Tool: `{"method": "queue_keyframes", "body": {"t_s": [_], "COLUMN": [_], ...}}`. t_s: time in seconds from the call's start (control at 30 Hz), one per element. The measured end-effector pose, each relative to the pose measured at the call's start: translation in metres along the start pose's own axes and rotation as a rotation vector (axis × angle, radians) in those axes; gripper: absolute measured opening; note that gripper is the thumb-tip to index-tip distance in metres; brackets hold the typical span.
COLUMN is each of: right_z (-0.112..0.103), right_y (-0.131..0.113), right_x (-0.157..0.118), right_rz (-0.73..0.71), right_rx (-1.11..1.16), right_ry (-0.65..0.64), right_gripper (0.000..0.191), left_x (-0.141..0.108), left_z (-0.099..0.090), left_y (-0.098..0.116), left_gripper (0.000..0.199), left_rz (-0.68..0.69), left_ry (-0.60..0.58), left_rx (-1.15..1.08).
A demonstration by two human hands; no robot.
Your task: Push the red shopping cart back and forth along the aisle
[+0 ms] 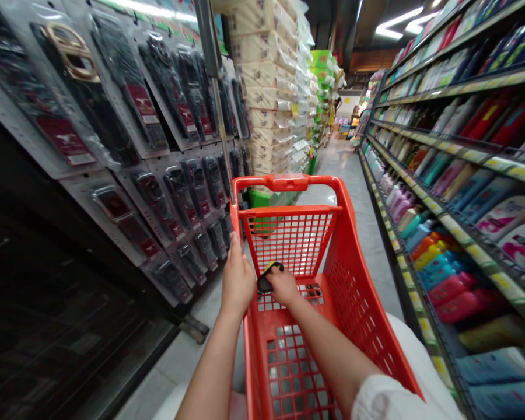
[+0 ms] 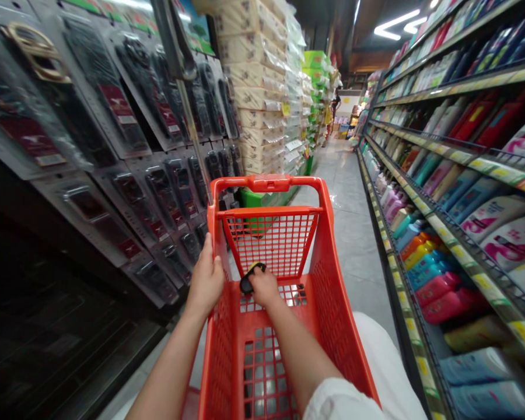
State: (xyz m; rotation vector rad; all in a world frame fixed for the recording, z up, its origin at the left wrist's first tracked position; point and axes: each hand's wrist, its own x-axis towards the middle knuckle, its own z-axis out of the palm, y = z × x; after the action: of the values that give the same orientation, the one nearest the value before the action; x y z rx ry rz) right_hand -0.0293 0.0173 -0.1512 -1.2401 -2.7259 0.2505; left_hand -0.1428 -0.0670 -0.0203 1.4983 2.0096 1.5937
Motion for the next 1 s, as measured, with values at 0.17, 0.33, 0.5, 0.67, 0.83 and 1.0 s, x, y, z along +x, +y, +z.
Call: {"method": "queue_keyframes", "body": {"t_s": [0.17, 0.33, 0.5, 0.67, 0.83, 1.0], "right_z": [0.003, 0.008, 0.026, 0.025, 0.018, -0.006], "right_y": [0.065, 0.048, -0.042, -0.043, 0.038, 0.080], "right_x": [-0.038, -0.041, 0.000, 0.006, -0.036, -0.032], "right_rz": [0.543, 0.677, 0.212, 0.143, 0.630, 0.889], "right_rx": [0.093, 0.033, 0.047, 0.064, 0.333, 0.496], "right_ry": [-0.021, 0.043, -0.121, -0.205, 0.147, 0.429], "right_gripper": [0.031, 0.031, 0.034, 0.034, 0.025, 0.029], "left_x": [0.001, 0.002, 0.003, 0.003, 0.004, 0.006], "left_z": [-0.001, 0.002, 0.006, 0.004, 0.002, 0.003], "left_y": [0.006, 0.007, 0.005, -0.003, 0.000, 0.003], "left_gripper": [0.065, 0.065, 0.063, 0.064, 0.064, 0.063], "left_rz": [-0.007, -0.008, -0.006, 0.028, 0.015, 0.004], "left_ry": [-0.015, -0.001, 0.017, 0.030, 0.013, 0.018], "left_rx": [0.007, 0.013, 0.027, 0.005, 0.038, 0.047]}}
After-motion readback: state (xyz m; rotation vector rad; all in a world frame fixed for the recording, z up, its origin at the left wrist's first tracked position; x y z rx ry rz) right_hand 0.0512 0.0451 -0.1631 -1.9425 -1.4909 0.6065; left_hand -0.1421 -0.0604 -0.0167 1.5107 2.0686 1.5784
